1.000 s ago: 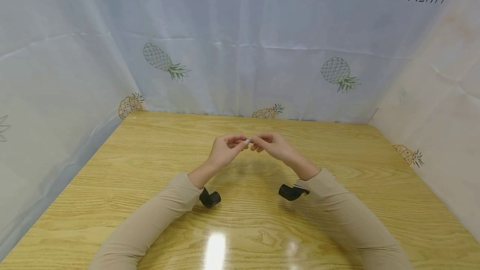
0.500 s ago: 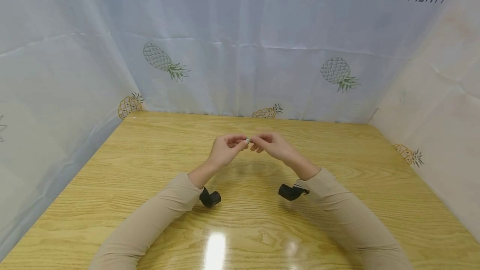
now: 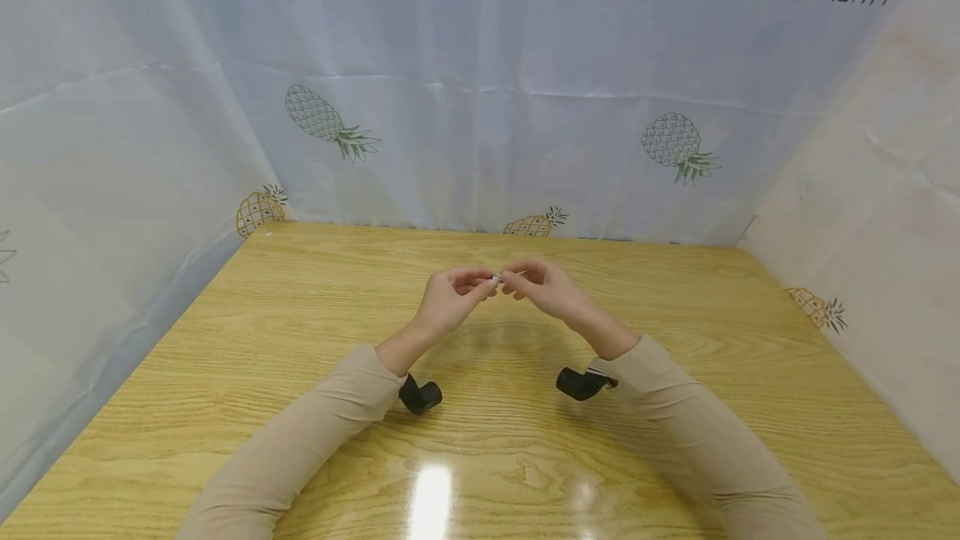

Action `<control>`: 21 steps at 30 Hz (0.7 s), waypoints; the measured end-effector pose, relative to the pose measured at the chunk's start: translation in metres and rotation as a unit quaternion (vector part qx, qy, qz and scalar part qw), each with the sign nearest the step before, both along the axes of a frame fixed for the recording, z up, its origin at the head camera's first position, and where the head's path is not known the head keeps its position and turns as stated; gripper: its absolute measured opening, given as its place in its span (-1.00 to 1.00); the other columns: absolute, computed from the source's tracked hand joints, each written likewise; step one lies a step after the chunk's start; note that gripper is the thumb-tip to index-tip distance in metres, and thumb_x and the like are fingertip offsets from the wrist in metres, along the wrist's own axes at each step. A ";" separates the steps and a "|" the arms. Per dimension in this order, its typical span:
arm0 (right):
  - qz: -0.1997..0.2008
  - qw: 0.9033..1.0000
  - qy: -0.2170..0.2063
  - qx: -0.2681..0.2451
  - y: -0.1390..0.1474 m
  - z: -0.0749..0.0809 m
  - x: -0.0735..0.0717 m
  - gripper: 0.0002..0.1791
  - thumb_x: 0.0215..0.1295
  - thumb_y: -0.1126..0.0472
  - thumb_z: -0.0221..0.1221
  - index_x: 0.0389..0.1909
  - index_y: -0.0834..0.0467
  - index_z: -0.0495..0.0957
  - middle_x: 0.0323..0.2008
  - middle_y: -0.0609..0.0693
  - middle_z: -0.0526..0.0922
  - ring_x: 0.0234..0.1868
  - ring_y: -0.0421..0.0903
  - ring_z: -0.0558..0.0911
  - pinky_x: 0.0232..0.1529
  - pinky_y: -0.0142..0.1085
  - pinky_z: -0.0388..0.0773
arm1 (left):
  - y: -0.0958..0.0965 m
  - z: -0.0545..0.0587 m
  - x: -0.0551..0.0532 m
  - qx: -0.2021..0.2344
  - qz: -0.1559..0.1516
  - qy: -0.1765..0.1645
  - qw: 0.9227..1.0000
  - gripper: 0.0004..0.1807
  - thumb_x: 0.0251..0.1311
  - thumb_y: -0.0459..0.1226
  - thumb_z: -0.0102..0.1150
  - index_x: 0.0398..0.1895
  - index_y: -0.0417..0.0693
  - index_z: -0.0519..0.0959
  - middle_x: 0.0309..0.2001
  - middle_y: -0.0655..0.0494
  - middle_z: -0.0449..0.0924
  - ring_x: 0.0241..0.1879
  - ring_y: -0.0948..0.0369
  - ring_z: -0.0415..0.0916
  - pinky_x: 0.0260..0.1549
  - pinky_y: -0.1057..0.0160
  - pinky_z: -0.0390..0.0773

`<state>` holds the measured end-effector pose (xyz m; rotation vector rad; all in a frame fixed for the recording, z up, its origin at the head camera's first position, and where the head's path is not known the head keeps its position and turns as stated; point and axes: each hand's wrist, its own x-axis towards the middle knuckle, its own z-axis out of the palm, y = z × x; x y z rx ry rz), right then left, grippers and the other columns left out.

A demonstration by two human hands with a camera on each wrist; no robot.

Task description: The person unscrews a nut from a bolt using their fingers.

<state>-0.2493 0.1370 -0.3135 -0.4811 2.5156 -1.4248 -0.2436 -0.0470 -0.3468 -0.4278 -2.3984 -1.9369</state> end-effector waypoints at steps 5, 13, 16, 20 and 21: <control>-0.015 1.000 -0.008 0.013 -0.001 0.000 0.000 -0.61 0.39 0.02 0.01 0.08 0.18 0.50 -0.07 0.21 0.64 0.00 0.15 0.55 0.09 0.02 0.46 | -0.001 -0.001 -0.001 0.000 0.001 0.000 1.000 -0.72 0.22 -0.24 0.17 -0.07 -0.20 0.61 -0.19 -0.18 0.67 -0.19 0.06 0.65 -0.18 0.19 0.63; 0.001 1.000 0.027 -0.014 0.000 -0.001 -0.001 -0.64 0.28 0.20 0.16 0.07 0.23 0.46 0.05 0.21 0.54 0.06 0.10 0.55 0.07 -0.09 0.52 | -0.002 -0.002 -0.001 0.004 -0.003 0.003 1.000 -0.72 0.22 -0.26 0.17 -0.06 -0.22 0.61 -0.19 -0.19 0.68 -0.13 -0.08 0.62 -0.22 0.29 0.62; 0.001 1.000 0.014 -0.011 0.001 -0.002 -0.001 -0.59 0.32 0.13 0.12 0.13 0.22 0.43 0.04 0.22 0.56 0.07 0.14 0.54 0.11 -0.02 0.48 | -0.002 -0.002 -0.001 0.002 -0.005 0.006 1.000 -0.73 0.22 -0.26 0.16 -0.07 -0.21 0.61 -0.20 -0.18 0.68 -0.13 -0.10 0.62 -0.22 0.28 0.62; -0.011 1.000 -0.010 0.007 0.001 -0.002 -0.001 -0.58 0.39 0.01 0.01 0.11 0.19 0.47 -0.05 0.21 0.63 0.03 0.16 0.55 0.14 0.06 0.43 | -0.001 -0.002 -0.001 0.001 -0.001 0.003 1.000 -0.73 0.22 -0.26 0.16 -0.07 -0.21 0.61 -0.20 -0.18 0.68 -0.13 -0.09 0.62 -0.22 0.28 0.62; -0.013 1.000 -0.014 0.006 0.001 -0.001 -0.001 -0.59 0.40 0.01 0.00 0.10 0.19 0.48 -0.05 0.21 0.64 0.02 0.17 0.55 0.14 0.06 0.43 | -0.001 -0.002 -0.001 0.000 0.000 0.003 1.000 -0.73 0.22 -0.25 0.16 -0.07 -0.20 0.61 -0.20 -0.18 0.68 -0.13 -0.08 0.62 -0.23 0.28 0.62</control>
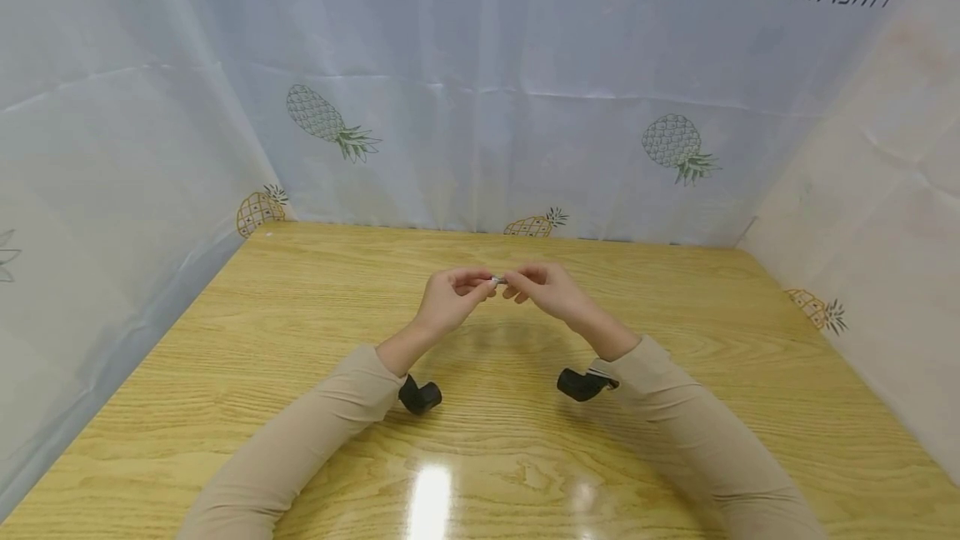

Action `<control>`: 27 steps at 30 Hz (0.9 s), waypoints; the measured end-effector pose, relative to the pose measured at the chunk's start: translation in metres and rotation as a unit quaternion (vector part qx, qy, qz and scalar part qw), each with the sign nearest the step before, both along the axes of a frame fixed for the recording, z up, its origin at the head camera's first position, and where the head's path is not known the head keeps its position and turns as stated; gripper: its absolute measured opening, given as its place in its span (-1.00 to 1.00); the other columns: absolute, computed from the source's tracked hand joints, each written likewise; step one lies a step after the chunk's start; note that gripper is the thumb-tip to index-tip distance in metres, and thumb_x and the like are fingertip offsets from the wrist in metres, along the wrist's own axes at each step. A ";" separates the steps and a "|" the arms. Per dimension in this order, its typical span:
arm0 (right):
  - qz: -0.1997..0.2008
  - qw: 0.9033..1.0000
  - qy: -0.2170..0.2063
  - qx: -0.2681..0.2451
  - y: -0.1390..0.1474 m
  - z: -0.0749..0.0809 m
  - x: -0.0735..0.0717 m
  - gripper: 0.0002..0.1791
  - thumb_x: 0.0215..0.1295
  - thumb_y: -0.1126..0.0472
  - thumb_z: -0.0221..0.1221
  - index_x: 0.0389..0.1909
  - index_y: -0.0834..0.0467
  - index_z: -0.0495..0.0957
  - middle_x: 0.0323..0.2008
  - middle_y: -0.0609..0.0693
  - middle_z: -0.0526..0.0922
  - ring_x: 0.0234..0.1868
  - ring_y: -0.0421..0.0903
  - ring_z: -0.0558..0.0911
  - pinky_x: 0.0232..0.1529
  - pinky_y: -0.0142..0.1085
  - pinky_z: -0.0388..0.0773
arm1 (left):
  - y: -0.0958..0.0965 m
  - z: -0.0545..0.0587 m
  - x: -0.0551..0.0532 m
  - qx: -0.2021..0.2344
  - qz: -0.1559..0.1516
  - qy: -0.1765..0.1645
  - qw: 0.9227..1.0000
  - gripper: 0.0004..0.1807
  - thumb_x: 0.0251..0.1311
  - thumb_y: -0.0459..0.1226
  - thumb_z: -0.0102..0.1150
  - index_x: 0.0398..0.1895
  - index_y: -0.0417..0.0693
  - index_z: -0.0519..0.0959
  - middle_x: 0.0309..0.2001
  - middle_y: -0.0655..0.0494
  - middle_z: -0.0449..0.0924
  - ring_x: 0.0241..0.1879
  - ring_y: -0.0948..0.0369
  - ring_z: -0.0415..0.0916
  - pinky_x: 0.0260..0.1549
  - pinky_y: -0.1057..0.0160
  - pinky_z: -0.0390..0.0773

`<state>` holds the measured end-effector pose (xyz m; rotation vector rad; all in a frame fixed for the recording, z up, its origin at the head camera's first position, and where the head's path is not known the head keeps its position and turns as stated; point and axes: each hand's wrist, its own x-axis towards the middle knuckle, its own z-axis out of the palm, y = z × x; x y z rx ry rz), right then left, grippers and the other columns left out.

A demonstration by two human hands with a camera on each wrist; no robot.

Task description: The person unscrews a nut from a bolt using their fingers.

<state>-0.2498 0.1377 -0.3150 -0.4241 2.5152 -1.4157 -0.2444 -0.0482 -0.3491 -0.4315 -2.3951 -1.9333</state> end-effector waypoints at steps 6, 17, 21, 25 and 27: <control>0.003 1.000 0.028 -0.012 0.000 0.001 0.002 -0.65 0.31 0.18 0.13 0.06 0.23 0.48 0.04 0.21 0.56 0.03 0.12 0.56 0.08 -0.03 0.50 | 0.000 0.000 0.000 0.002 -0.001 -0.001 1.000 -0.71 0.22 -0.24 0.17 -0.06 -0.22 0.61 -0.19 -0.20 0.67 -0.15 -0.04 0.63 -0.22 0.28 0.61; 0.002 1.000 0.006 -0.003 0.001 -0.001 0.000 -0.60 0.39 0.06 0.02 0.10 0.22 0.48 -0.06 0.22 0.63 0.04 0.20 0.53 0.14 0.06 0.43 | 0.000 0.000 0.001 0.006 -0.007 0.003 1.000 -0.73 0.22 -0.27 0.16 -0.07 -0.23 0.60 -0.21 -0.19 0.67 -0.14 -0.10 0.62 -0.16 0.12 0.63; 0.002 1.000 0.023 -0.010 0.001 -0.001 0.001 -0.68 0.32 0.17 0.11 0.04 0.23 0.49 0.00 0.20 0.59 0.04 0.13 0.55 0.10 -0.02 0.50 | 0.000 -0.001 0.000 0.006 -0.005 0.005 1.000 -0.73 0.22 -0.28 0.16 -0.08 -0.24 0.61 -0.21 -0.19 0.68 -0.16 -0.07 0.63 -0.18 0.16 0.63; -0.001 0.999 0.031 -0.020 0.001 0.001 0.002 -0.66 0.26 0.22 0.17 0.03 0.23 0.45 0.06 0.19 0.52 0.06 0.10 0.55 0.05 -0.09 0.54 | 0.000 -0.001 0.000 0.008 -0.006 0.002 1.000 -0.73 0.22 -0.27 0.15 -0.07 -0.23 0.61 -0.21 -0.19 0.68 -0.13 -0.11 0.61 -0.18 0.16 0.63; -0.001 0.999 0.027 -0.019 0.001 0.002 0.002 -0.63 0.29 0.17 0.15 0.07 0.21 0.43 0.07 0.20 0.51 0.08 0.12 0.53 0.07 -0.07 0.52 | 0.000 -0.001 0.000 0.006 -0.008 0.003 1.000 -0.73 0.23 -0.26 0.15 -0.06 -0.22 0.60 -0.20 -0.19 0.68 -0.11 -0.14 0.60 -0.16 0.12 0.62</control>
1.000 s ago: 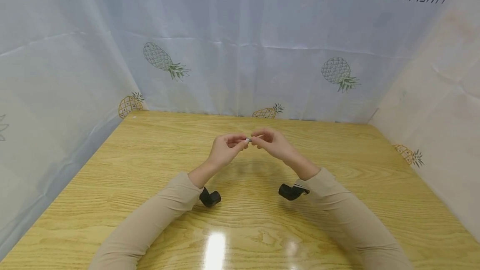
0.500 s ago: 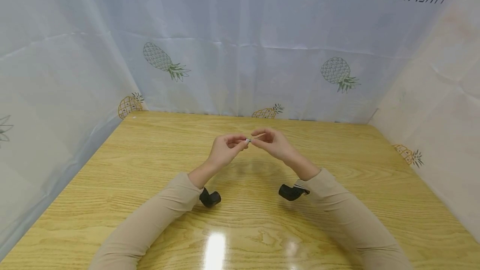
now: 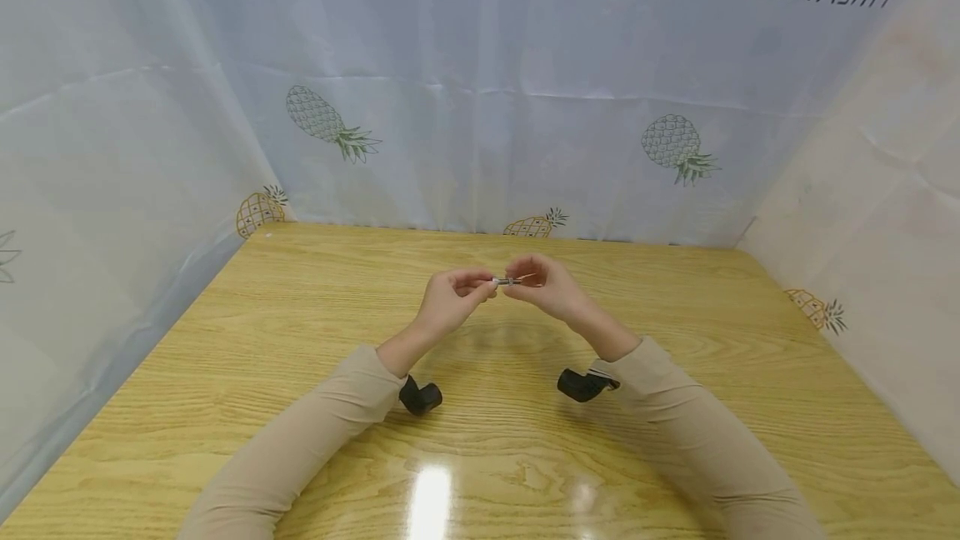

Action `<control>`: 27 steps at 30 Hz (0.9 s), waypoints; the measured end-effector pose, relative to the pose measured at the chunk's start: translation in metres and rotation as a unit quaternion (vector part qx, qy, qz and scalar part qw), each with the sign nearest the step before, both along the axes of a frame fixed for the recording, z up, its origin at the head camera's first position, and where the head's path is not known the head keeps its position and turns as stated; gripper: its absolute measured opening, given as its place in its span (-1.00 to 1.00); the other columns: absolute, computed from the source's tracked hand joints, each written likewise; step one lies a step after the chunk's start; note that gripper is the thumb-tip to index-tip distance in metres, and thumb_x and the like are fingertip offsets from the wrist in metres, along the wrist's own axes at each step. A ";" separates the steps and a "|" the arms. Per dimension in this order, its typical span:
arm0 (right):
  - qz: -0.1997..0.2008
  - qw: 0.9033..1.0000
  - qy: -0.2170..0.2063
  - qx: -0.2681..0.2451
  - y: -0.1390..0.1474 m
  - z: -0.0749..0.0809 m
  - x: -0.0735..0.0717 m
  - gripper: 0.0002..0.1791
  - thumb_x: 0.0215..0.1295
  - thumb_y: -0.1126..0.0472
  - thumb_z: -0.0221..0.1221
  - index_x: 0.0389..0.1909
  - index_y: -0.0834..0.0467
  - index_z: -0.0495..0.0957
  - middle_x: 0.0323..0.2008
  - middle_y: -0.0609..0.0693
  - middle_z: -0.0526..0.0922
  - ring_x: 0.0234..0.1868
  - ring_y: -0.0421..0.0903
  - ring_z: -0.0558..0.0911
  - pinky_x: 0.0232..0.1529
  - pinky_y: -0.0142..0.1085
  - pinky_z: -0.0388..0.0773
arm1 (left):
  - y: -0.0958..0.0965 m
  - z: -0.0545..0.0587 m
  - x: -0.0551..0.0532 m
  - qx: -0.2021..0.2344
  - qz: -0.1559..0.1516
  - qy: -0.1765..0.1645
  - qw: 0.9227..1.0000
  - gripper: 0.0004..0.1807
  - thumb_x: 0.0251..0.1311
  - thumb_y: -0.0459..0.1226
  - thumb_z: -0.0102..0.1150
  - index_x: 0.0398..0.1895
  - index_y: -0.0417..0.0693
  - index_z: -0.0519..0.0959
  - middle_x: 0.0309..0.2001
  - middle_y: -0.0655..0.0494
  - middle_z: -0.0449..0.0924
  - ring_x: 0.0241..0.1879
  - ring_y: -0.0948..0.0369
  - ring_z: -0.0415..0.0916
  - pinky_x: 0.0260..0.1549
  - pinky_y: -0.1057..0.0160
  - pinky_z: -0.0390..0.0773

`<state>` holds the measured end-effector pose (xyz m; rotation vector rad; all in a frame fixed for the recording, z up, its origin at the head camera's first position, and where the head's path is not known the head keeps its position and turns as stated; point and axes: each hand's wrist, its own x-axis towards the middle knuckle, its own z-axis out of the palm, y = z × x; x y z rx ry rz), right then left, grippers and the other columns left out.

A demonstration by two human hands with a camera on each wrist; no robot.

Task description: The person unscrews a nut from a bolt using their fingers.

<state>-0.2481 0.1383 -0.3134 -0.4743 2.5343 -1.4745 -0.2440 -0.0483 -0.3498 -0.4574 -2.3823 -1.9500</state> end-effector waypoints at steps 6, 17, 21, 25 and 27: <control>0.008 1.000 -0.022 0.018 0.001 -0.003 -0.002 -0.57 0.40 0.02 0.00 0.11 0.21 0.46 -0.03 0.26 0.62 0.02 0.20 0.55 0.14 0.08 0.43 | 0.000 0.001 0.000 0.001 0.001 -0.001 1.000 -0.73 0.23 -0.27 0.15 -0.07 -0.22 0.60 -0.20 -0.19 0.67 -0.12 -0.13 0.60 -0.14 0.07 0.62; 0.015 1.000 0.004 0.000 0.000 -0.002 -0.001 -0.55 0.31 0.13 0.13 0.18 0.18 0.37 0.14 0.22 0.49 0.10 0.15 0.53 0.10 -0.01 0.50 | -0.001 0.001 0.000 -0.002 0.003 -0.006 1.000 -0.71 0.23 -0.23 0.16 -0.05 -0.21 0.60 -0.18 -0.19 0.67 -0.18 0.04 0.65 -0.23 0.31 0.61; 0.009 1.000 -0.016 0.014 0.001 -0.001 -0.001 -0.55 0.38 0.02 0.03 0.18 0.18 0.40 0.03 0.23 0.59 0.05 0.21 0.55 0.14 0.08 0.44 | 0.000 0.002 0.001 -0.005 0.003 -0.008 1.000 -0.68 0.23 -0.24 0.15 -0.02 -0.24 0.58 -0.16 -0.21 0.66 -0.15 0.01 0.64 -0.20 0.26 0.62; 0.002 1.000 -0.020 0.023 0.000 -0.002 -0.001 -0.61 0.38 0.06 0.04 0.11 0.19 0.47 -0.03 0.22 0.62 0.03 0.21 0.55 0.12 0.06 0.45 | -0.001 0.000 0.000 -0.001 0.002 -0.005 1.000 -0.71 0.23 -0.27 0.15 -0.04 -0.24 0.59 -0.17 -0.22 0.66 -0.13 -0.08 0.62 -0.18 0.21 0.63; 0.000 1.000 -0.009 0.020 0.000 -0.003 -0.001 -0.64 0.34 0.13 0.09 0.09 0.20 0.46 0.02 0.21 0.58 0.05 0.17 0.55 0.09 -0.01 0.49 | -0.001 0.000 0.000 0.003 0.001 -0.002 1.000 -0.72 0.22 -0.27 0.16 -0.06 -0.23 0.60 -0.19 -0.21 0.67 -0.13 -0.11 0.61 -0.20 0.24 0.63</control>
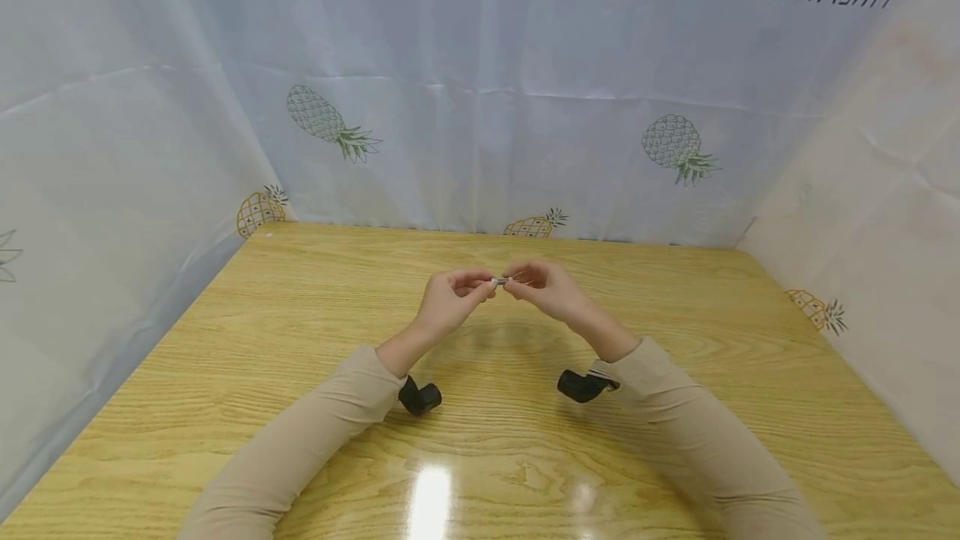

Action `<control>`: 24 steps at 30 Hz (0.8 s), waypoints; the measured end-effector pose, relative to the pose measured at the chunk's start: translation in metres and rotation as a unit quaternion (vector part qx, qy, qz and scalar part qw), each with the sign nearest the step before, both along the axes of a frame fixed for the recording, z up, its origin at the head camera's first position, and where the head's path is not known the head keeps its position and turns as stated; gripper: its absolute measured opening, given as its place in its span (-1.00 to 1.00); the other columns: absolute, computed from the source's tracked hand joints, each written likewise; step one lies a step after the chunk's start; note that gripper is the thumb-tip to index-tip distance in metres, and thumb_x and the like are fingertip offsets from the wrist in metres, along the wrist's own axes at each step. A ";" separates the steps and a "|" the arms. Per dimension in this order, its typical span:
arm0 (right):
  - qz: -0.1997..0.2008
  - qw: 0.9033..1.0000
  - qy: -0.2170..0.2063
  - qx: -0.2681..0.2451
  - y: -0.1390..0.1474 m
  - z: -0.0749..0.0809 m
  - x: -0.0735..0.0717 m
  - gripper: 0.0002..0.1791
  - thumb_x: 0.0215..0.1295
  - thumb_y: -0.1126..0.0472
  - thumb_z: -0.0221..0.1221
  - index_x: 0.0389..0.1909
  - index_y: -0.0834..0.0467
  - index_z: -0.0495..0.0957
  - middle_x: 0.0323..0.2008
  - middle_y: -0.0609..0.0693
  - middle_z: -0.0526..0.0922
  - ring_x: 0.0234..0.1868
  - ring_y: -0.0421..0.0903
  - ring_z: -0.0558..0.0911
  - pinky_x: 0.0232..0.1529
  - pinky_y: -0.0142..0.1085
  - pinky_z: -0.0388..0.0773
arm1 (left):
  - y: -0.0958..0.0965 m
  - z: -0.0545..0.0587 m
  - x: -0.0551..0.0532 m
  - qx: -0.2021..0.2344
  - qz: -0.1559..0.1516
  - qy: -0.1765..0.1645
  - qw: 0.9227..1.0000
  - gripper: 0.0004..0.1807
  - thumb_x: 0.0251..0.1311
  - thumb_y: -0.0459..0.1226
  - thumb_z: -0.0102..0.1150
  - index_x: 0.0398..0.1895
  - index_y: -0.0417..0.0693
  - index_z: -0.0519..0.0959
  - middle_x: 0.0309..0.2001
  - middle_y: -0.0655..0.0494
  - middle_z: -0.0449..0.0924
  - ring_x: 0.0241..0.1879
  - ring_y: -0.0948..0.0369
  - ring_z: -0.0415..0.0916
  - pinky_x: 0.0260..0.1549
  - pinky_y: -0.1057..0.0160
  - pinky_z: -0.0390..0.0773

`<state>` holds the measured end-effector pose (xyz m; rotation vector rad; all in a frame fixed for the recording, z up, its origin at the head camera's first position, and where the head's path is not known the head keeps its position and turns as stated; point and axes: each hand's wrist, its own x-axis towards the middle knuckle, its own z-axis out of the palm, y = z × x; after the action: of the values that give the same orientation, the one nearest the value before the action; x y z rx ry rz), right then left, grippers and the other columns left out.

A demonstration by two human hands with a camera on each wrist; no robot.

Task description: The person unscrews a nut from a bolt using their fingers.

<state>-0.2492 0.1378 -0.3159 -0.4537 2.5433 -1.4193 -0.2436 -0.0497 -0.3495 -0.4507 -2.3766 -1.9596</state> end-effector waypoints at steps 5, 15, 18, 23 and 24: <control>0.000 1.000 0.015 -0.011 -0.001 0.001 0.001 -0.55 0.29 0.16 0.16 0.16 0.20 0.38 0.15 0.19 0.47 0.12 0.13 0.52 0.08 -0.08 0.53 | 0.000 0.002 0.002 -0.001 0.002 -0.001 1.000 -0.71 0.22 -0.26 0.16 -0.05 -0.23 0.60 -0.19 -0.21 0.67 -0.13 -0.10 0.62 -0.21 0.26 0.62; -0.019 1.000 -0.010 0.008 -0.001 0.000 0.000 -0.60 0.39 0.04 0.02 0.09 0.21 0.50 -0.06 0.19 0.65 -0.01 0.13 0.57 0.12 0.05 0.45 | 0.000 0.000 0.000 -0.002 0.005 -0.004 1.000 -0.68 0.22 -0.23 0.17 -0.03 -0.23 0.59 -0.16 -0.22 0.66 -0.13 -0.06 0.63 -0.16 0.16 0.62; -0.020 1.000 0.007 -0.001 -0.001 0.001 0.001 -0.66 0.34 0.12 0.10 0.05 0.21 0.51 -0.01 0.18 0.61 0.02 0.12 0.56 0.09 -0.01 0.49 | 0.001 0.001 0.000 -0.003 0.007 -0.005 1.000 -0.69 0.22 -0.23 0.17 -0.04 -0.22 0.60 -0.18 -0.21 0.67 -0.15 -0.02 0.64 -0.17 0.17 0.62; -0.019 0.999 0.024 -0.012 -0.001 0.001 0.001 -0.67 0.26 0.20 0.18 0.02 0.21 0.50 0.04 0.17 0.55 0.01 0.06 0.57 0.01 -0.15 0.55 | 0.000 0.003 0.001 0.000 0.008 -0.004 1.000 -0.72 0.22 -0.26 0.16 -0.06 -0.22 0.61 -0.20 -0.20 0.67 -0.17 0.01 0.65 -0.15 0.12 0.62; -0.016 0.999 0.026 -0.011 -0.001 0.001 0.001 -0.65 0.25 0.19 0.19 0.04 0.21 0.49 0.05 0.17 0.55 0.02 0.06 0.57 0.01 -0.16 0.55 | 0.000 0.003 0.001 0.000 0.008 -0.005 1.000 -0.72 0.22 -0.26 0.16 -0.06 -0.21 0.61 -0.20 -0.19 0.67 -0.18 0.02 0.65 -0.16 0.14 0.62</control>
<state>-0.2479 0.1368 -0.3146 -0.4624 2.5892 -1.4664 -0.2422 -0.0495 -0.3465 -0.4220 -2.3793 -1.9595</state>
